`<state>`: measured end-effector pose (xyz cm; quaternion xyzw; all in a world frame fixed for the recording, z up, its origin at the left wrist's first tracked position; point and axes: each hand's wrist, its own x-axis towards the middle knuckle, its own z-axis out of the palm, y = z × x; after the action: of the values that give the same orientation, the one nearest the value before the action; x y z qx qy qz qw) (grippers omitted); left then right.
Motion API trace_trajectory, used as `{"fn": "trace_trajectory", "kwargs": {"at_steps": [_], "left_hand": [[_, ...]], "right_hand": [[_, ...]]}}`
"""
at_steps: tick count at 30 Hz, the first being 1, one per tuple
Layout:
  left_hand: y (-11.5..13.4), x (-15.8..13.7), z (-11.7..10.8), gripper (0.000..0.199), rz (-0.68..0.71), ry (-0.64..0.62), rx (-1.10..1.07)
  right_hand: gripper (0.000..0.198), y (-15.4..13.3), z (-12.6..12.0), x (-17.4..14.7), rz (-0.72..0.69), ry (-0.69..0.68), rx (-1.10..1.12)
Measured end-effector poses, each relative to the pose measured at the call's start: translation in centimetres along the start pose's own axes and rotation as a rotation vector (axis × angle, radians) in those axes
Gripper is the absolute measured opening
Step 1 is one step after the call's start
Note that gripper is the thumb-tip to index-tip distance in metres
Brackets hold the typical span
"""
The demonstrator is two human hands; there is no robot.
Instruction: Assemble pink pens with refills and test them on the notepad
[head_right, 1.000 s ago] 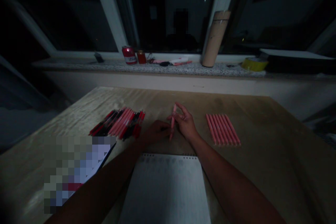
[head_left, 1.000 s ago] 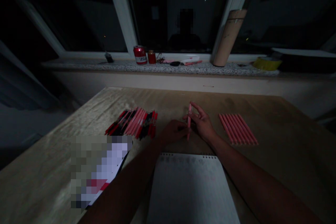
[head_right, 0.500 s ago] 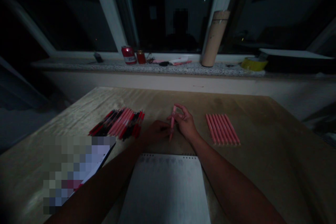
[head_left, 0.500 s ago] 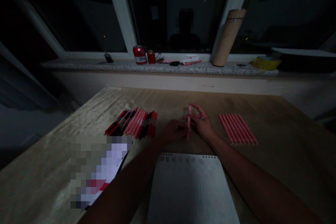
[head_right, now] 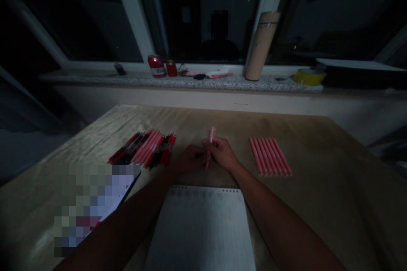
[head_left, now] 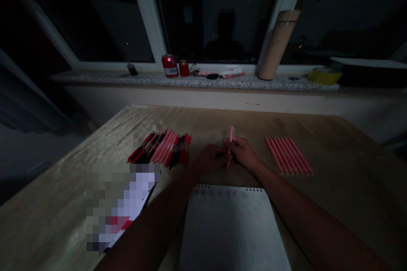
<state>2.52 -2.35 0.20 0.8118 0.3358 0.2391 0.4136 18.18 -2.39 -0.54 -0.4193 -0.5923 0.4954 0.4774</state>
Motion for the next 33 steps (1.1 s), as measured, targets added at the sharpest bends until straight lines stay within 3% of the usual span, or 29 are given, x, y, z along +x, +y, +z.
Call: {"fn": "trace_trajectory", "kwargs": {"at_steps": [4,8,13,18,20,23,29,33], "left_hand": [[0.1,0.0,0.0,0.043,-0.063,0.004,-0.013],[0.4,0.0,-0.1,0.038,-0.081,-0.039,-0.042],[2.2,0.0,-0.3,0.029,-0.018,-0.113,0.177],[4.2,-0.1,1.0,0.024,0.029,-0.167,0.333],[4.5,0.0,1.7,0.026,0.062,-0.175,0.366],[4.4,0.2,2.7,0.028,0.078,-0.190,0.383],[3.8,0.1,3.3,0.028,0.089,-0.170,0.417],[3.5,0.0,3.3,0.030,0.098,-0.189,0.469]], "right_hand": [[0.042,-1.2,-1.2,0.1,-0.004,0.140,-0.099],[0.038,-3.8,-2.8,-0.2,-0.078,0.289,-0.049],[0.021,-6.6,-3.8,-3.6,0.022,0.057,0.034],[0.035,-6.1,-4.4,-8.3,0.136,-0.128,-0.028],[0.026,-5.3,-4.6,-9.4,0.158,-0.103,-0.122],[0.028,-4.3,-4.7,-10.2,0.164,-0.058,-0.166],[0.019,-3.9,-4.7,-10.4,0.158,-0.164,-0.139],[0.023,-3.8,-4.9,-10.7,0.161,-0.128,-0.237]]}}
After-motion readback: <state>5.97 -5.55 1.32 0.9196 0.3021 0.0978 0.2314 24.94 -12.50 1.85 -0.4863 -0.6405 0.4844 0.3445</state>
